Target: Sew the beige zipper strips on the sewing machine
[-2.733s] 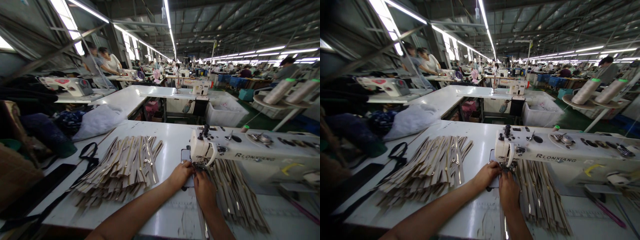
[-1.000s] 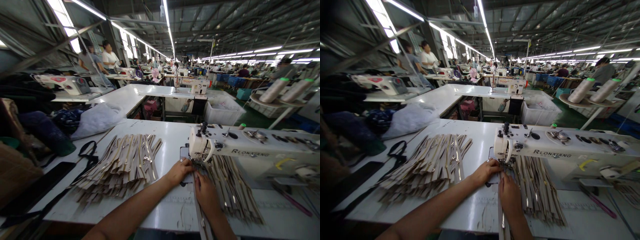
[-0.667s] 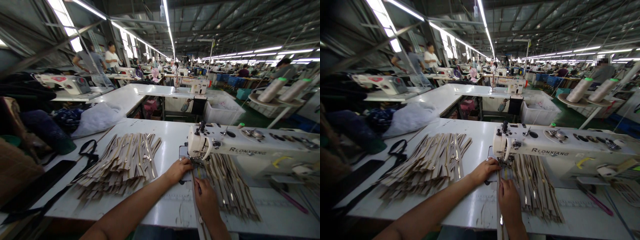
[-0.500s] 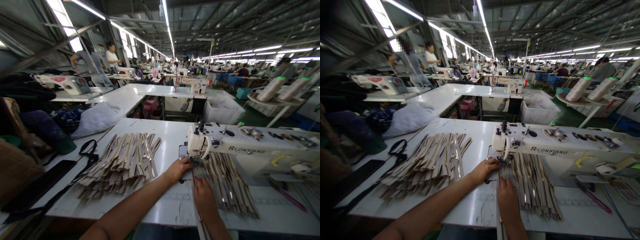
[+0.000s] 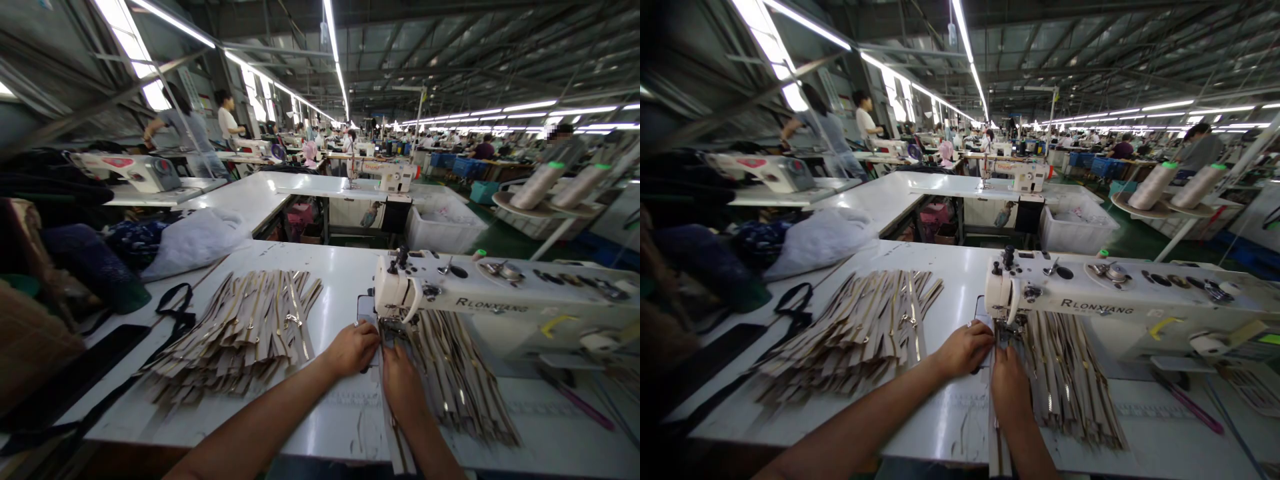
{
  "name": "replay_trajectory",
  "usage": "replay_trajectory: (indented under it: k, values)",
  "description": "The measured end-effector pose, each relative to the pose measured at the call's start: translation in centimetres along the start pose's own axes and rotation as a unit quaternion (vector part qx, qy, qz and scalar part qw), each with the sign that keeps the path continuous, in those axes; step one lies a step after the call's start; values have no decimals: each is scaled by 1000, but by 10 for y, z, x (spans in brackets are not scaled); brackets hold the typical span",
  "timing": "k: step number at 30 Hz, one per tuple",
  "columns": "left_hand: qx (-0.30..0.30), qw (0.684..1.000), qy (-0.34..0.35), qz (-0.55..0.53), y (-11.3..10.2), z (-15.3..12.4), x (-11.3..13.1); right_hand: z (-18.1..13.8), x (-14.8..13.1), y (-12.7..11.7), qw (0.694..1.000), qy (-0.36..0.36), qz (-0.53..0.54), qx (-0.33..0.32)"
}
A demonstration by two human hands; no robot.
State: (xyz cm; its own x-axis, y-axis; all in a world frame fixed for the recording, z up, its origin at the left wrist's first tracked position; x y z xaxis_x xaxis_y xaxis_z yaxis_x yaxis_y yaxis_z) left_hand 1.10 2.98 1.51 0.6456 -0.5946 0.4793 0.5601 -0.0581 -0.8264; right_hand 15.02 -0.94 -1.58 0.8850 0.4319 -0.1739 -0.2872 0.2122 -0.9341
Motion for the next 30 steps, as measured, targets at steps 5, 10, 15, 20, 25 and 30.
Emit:
replay_trajectory:
  k: [5,10,15,20,25,30]
  values:
    - [-4,1000,-7,3,0,0,0,15,1,-3,999,27,3,-26]
    - [11,1000,-15,0,1,1,-2,19,2,-2,999,40,5,-11]
    - [15,999,-29,0,1,1,-3,18,2,-1,999,43,-8,3]
    - [13,999,-32,5,1,2,-4,20,3,5,998,53,-27,-15]
    - [6,999,-29,11,0,3,-3,18,5,9,998,52,-37,-12]
    - [3,1000,-27,13,0,2,-2,18,2,7,998,40,-46,-16]
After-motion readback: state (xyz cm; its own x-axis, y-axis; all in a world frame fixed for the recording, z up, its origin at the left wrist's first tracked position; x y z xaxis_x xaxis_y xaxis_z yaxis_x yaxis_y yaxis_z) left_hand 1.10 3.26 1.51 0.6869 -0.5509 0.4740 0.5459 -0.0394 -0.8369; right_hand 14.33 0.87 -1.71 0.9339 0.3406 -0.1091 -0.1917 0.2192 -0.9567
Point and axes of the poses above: each hand's wrist, its own z-axis towards the middle knuckle, its own y-axis out of the palm, x = y × z, the point moved 3 cm from there along z, towards the middle knuckle, and after that the axes turned 10 degrees about -y, right-handed, at the moved point
